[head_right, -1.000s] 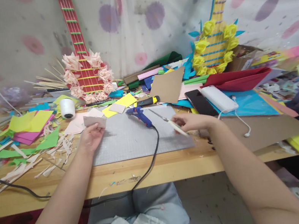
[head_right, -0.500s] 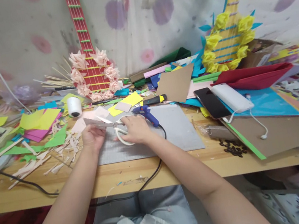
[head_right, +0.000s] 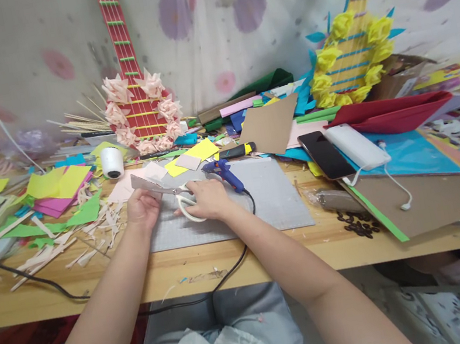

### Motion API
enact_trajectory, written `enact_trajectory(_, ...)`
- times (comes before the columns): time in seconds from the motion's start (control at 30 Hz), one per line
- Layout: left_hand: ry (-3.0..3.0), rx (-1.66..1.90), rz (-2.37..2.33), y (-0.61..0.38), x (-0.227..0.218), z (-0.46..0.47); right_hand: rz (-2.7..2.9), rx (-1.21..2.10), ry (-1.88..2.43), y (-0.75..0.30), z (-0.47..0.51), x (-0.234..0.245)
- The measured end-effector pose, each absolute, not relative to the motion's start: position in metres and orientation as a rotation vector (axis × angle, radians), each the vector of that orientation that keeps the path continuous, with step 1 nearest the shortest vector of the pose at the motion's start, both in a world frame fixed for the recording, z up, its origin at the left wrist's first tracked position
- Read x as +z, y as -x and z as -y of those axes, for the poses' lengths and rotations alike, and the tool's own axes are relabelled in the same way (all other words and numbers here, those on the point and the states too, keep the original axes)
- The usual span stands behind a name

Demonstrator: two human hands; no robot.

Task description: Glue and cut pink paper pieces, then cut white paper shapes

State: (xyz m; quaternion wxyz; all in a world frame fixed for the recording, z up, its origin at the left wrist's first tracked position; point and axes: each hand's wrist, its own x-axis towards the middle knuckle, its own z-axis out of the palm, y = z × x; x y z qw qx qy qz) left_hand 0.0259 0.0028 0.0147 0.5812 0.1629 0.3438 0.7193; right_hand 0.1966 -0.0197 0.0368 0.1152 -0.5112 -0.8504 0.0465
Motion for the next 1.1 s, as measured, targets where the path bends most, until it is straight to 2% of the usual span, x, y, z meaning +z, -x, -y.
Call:
enact_trajectory(0.63, -0.357, 1.660, -0.784, -0.026, 0.017, -0.002, 2.449, -0.004, 1.597, -0.197, 0.019, 0.033)
enact_trajectory(0.87, -0.322, 1.612, -0.770, -0.028, 0.022, 0.000, 2.428, 0.036, 1.630, -0.198, 0.016, 0.030)
enact_trajectory(1.1, -0.351, 1.611, -0.792, -0.027, 0.018, -0.002, 2.358, 0.221, 1.727, -0.203, 0.011, 0.027)
